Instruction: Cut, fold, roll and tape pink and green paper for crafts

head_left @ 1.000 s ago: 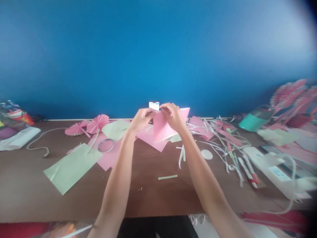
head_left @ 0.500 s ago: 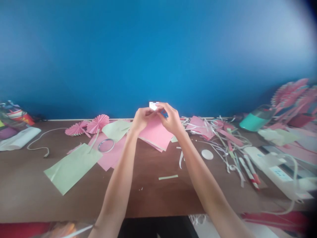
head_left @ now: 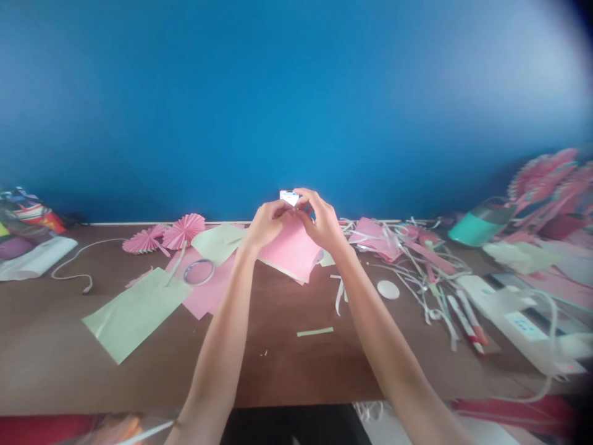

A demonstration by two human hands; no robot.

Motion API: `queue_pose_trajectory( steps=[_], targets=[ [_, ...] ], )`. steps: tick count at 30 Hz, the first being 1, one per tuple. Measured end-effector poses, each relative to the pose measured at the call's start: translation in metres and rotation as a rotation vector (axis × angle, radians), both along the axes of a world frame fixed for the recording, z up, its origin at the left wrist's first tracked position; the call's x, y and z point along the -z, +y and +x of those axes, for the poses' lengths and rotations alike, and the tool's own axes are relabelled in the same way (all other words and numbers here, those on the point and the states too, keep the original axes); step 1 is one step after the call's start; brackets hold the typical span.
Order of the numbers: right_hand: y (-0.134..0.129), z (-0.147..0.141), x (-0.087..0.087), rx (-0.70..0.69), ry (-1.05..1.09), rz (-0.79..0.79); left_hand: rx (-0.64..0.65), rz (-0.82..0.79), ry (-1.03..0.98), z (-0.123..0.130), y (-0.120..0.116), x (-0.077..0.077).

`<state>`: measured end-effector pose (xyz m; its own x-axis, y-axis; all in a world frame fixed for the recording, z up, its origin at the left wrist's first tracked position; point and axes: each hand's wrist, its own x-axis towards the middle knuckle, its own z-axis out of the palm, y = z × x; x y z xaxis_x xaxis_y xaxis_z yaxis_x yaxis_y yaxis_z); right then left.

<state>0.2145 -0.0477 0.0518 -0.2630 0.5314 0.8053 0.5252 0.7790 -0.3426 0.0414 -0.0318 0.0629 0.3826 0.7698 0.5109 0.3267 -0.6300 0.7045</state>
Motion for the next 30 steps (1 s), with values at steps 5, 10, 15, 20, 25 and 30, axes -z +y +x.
queue_pose_trajectory(
  steps=[5,10,15,20,25,30],
  targets=[
    [-0.0007,-0.0009,0.0010,0.080,-0.032,0.000,-0.047,-0.010,0.043,0.0018,-0.0002,0.0000],
    [-0.0017,-0.0013,0.0010,0.153,-0.113,0.033,-0.103,0.025,0.080,0.0044,-0.0002,0.0015],
    [-0.0009,-0.0012,0.0012,0.173,-0.136,0.034,-0.107,0.055,0.105,0.0039,0.0004,0.0032],
    [0.0000,-0.0016,0.0020,0.178,-0.149,0.036,-0.111,0.059,0.123,0.0037,-0.0002,0.0028],
    [-0.0002,-0.0022,0.0022,0.186,-0.143,0.034,-0.114,0.058,0.120,0.0042,-0.0009,0.0018],
    [0.0010,-0.0025,0.0036,0.177,-0.137,0.036,-0.120,0.064,0.132,0.0034,0.0005,0.0026]
  ],
)
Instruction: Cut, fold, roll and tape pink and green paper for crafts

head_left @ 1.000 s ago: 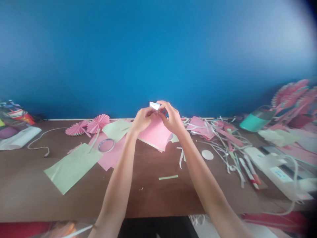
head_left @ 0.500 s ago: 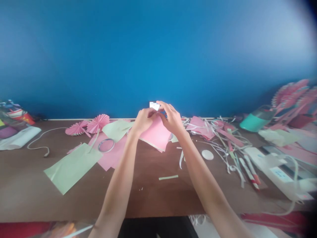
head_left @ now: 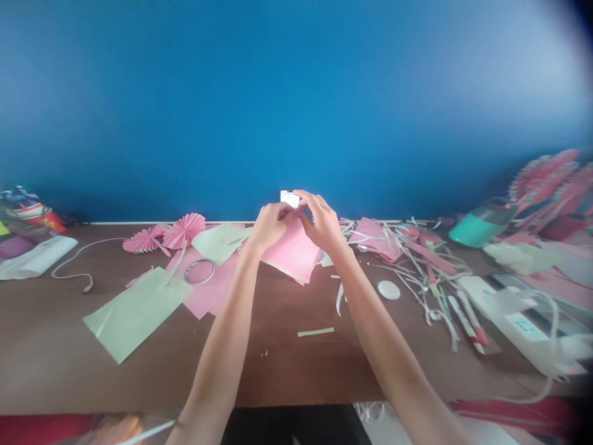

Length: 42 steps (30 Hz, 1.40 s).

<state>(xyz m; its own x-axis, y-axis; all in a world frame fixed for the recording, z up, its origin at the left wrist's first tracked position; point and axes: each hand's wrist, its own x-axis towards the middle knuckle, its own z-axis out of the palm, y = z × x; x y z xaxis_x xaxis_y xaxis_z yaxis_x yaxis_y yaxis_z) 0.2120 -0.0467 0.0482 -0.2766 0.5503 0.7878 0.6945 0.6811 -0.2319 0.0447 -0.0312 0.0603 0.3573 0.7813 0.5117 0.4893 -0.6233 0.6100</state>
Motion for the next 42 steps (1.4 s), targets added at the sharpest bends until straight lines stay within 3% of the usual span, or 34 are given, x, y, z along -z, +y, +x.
queue_pose_trajectory(
  steps=[23,28,32,37,42],
  targets=[
    [0.002,-0.005,0.004,-0.045,0.009,-0.025,-0.024,-0.027,-0.077,-0.002,0.003,0.003],
    [0.004,0.003,0.002,-0.030,0.007,-0.018,-0.144,-0.044,-0.138,-0.010,0.007,0.005],
    [0.011,0.022,0.002,0.058,0.053,0.005,-0.316,-0.002,-0.168,-0.021,0.008,0.003],
    [0.023,0.059,0.002,0.218,0.263,0.036,-0.543,0.059,-0.126,-0.041,0.015,0.002],
    [0.023,0.107,0.004,0.623,0.509,0.041,-0.760,0.017,-0.076,-0.067,0.027,0.014]
  ],
)
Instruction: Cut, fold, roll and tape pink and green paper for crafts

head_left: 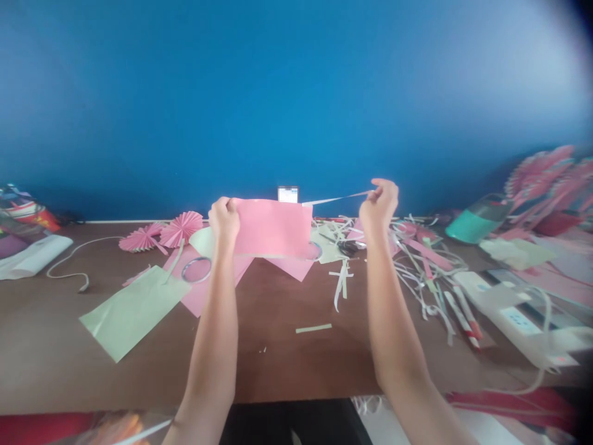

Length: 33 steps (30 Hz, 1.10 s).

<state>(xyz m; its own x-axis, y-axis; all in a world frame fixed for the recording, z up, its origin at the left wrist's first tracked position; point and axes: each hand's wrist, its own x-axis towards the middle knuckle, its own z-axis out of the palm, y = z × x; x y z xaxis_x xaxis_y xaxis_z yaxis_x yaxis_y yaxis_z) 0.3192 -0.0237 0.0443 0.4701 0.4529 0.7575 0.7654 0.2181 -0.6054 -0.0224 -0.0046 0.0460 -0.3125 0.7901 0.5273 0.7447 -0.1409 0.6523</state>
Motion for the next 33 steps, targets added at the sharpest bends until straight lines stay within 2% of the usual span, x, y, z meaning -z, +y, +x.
queue_pose_trajectory(
  steps=[4,8,12,15,19,23,29,33],
  targets=[
    [-0.015,0.035,0.000,0.300,0.199,-0.039,-0.079,-0.028,0.031,-0.021,0.005,0.008],
    [-0.033,0.052,-0.005,0.399,0.282,-0.025,0.096,-0.072,0.103,-0.028,0.006,0.010],
    [-0.037,0.048,-0.010,0.425,0.264,-0.033,0.314,-0.127,0.187,-0.019,0.009,0.012],
    [-0.029,0.039,-0.008,0.332,0.225,-0.099,0.410,-0.143,0.230,-0.011,0.008,0.012],
    [-0.013,0.027,0.001,0.104,0.200,-0.240,0.433,-0.145,0.246,-0.010,0.005,0.012],
    [-0.001,0.005,0.012,-0.208,0.126,-0.551,0.437,-0.151,0.226,-0.011,0.006,0.011],
    [0.009,-0.036,0.030,-0.483,-0.277,-0.895,0.475,-0.178,0.179,-0.014,0.008,0.013],
    [0.023,-0.050,0.050,-0.530,-0.401,-1.045,0.502,-0.232,0.179,-0.015,0.008,0.015]
  ],
)
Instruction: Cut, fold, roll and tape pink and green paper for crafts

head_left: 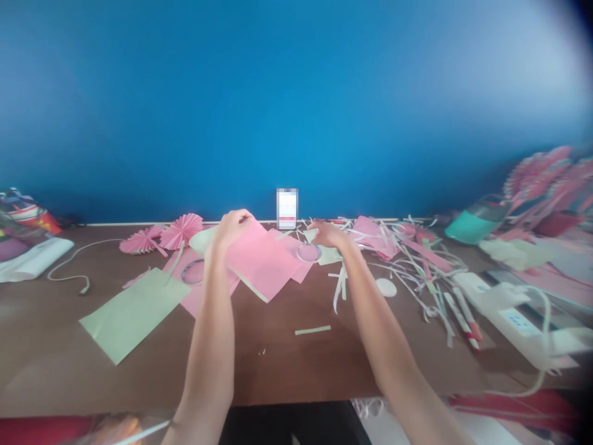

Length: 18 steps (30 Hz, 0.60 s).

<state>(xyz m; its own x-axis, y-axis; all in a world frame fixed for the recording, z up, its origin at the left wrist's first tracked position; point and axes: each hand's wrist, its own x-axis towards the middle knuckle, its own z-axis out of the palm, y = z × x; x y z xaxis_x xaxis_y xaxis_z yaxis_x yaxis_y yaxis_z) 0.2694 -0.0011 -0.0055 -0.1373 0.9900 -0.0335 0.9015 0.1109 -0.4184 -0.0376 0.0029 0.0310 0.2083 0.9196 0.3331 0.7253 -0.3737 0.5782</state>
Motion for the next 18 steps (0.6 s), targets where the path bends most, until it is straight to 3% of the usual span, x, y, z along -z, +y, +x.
queue_pose_trajectory(
  steps=[4,10,18],
  targets=[
    [0.013,0.001,0.016,0.033,-0.002,-0.010,0.104,-0.065,-0.035,0.002,0.000,0.001],
    [0.016,0.007,0.021,0.097,0.038,0.066,0.167,-0.137,0.012,0.004,-0.001,0.003],
    [0.009,0.002,0.018,0.102,0.088,0.099,0.064,-0.180,0.129,0.001,0.002,0.006]
  ],
)
